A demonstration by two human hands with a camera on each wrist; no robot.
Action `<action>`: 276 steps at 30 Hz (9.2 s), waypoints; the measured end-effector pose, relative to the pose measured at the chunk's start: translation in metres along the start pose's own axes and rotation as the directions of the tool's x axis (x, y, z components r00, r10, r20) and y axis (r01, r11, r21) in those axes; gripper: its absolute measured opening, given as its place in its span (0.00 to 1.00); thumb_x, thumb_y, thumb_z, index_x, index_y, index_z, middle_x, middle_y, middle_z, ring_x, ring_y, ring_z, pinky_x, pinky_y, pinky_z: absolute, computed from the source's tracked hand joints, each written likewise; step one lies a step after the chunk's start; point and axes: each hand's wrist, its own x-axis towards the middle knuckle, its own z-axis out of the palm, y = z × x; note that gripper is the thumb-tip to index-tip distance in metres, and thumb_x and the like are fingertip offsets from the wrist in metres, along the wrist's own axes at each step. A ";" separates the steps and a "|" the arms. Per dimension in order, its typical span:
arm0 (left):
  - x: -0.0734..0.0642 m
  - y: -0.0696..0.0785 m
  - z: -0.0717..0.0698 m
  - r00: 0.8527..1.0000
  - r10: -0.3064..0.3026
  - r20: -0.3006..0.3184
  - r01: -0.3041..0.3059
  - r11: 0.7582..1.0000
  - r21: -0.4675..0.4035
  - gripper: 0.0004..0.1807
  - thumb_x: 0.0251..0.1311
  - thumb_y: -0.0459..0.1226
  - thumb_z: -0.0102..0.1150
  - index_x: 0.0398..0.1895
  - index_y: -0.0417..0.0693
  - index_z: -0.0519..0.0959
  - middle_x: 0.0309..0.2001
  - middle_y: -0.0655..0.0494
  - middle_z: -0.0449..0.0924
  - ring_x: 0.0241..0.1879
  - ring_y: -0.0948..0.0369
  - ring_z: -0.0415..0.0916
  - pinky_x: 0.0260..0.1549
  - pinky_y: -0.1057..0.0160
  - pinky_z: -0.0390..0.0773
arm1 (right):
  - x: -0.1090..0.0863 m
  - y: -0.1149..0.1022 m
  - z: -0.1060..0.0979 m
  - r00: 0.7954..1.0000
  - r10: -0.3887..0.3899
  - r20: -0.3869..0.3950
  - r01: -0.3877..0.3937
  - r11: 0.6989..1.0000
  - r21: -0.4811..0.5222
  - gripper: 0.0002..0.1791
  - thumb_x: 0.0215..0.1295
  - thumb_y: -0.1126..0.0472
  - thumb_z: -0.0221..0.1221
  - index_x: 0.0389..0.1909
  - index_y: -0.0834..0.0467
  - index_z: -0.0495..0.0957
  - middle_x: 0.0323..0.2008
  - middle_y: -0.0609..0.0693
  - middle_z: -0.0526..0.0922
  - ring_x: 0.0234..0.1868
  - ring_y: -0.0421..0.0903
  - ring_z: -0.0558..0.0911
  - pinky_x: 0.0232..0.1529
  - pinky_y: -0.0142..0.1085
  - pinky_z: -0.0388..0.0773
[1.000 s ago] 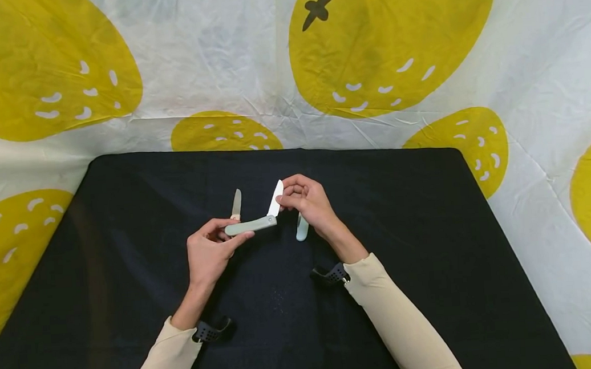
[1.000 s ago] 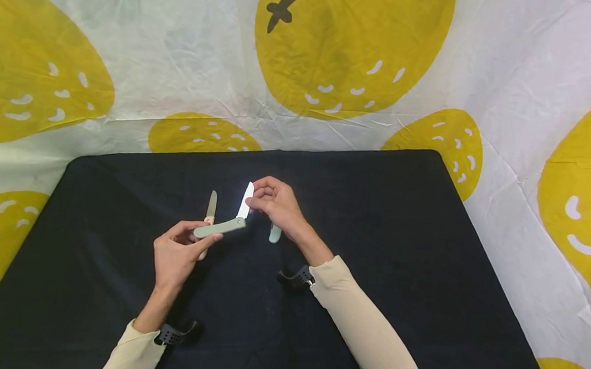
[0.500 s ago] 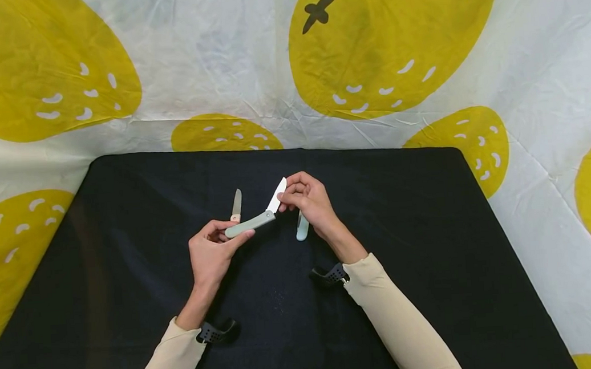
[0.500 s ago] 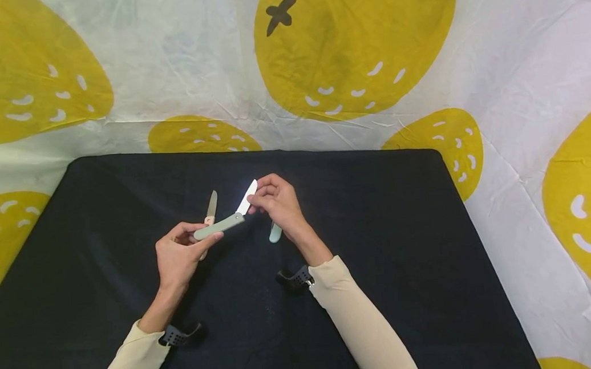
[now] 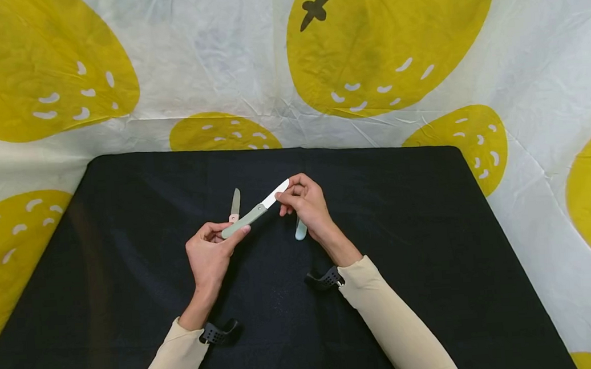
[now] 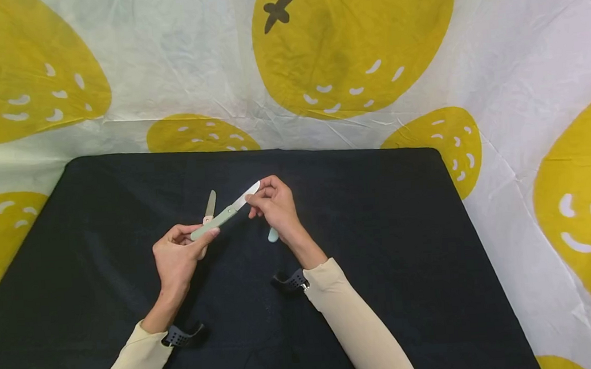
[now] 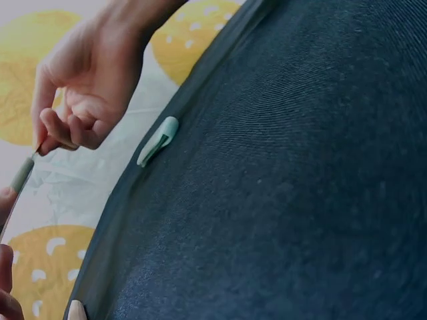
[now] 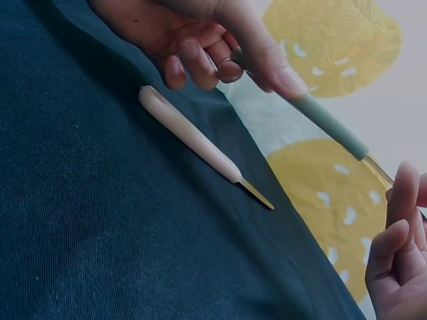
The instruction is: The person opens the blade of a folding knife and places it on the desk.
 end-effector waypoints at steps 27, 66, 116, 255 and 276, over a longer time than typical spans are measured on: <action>-0.015 0.005 0.008 0.980 0.066 0.190 -0.108 0.970 0.218 0.18 0.55 0.39 0.79 0.45 0.44 0.81 0.30 0.49 0.85 0.26 0.63 0.76 0.27 0.73 0.73 | 0.010 0.000 0.003 0.999 -0.003 -0.052 -0.001 0.998 -0.068 0.19 0.65 0.74 0.64 0.54 0.66 0.72 0.25 0.43 0.80 0.20 0.38 0.81 0.30 0.29 0.76; -0.016 0.010 0.010 0.903 0.159 0.399 -0.374 0.747 0.549 0.20 0.49 0.42 0.84 0.46 0.50 0.89 0.47 0.51 0.79 0.45 0.52 0.72 0.42 0.53 0.74 | 0.047 0.016 -0.009 0.994 0.051 0.099 0.030 0.732 -0.680 0.20 0.69 0.64 0.66 0.61 0.60 0.81 0.47 0.57 0.86 0.46 0.52 0.85 0.50 0.41 0.81; -0.012 0.029 0.041 0.840 0.235 0.490 -0.466 0.776 0.426 0.17 0.58 0.37 0.76 0.51 0.47 0.87 0.43 0.51 0.81 0.43 0.55 0.77 0.42 0.56 0.79 | 0.018 0.006 -0.060 0.997 -0.029 0.077 0.079 0.596 -0.799 0.11 0.71 0.62 0.64 0.51 0.60 0.85 0.43 0.56 0.82 0.43 0.52 0.82 0.47 0.42 0.78; 0.001 0.035 0.066 0.952 -0.049 0.301 0.150 0.934 -0.323 0.20 0.66 0.26 0.65 0.61 0.38 0.80 0.51 0.40 0.81 0.39 0.65 0.84 0.40 0.63 0.88 | -0.011 -0.023 -0.035 0.946 0.092 0.312 0.072 0.875 -0.479 0.10 0.72 0.67 0.61 0.50 0.64 0.83 0.41 0.59 0.86 0.36 0.44 0.85 0.43 0.37 0.82; -0.002 0.038 0.056 0.949 -0.049 0.311 0.139 0.952 -0.274 0.21 0.65 0.25 0.65 0.62 0.36 0.79 0.49 0.44 0.80 0.37 0.65 0.82 0.40 0.59 0.89 | -0.010 -0.019 -0.041 0.928 0.102 0.358 0.056 0.913 -0.404 0.14 0.68 0.70 0.64 0.53 0.66 0.77 0.41 0.57 0.83 0.36 0.41 0.83 0.39 0.29 0.80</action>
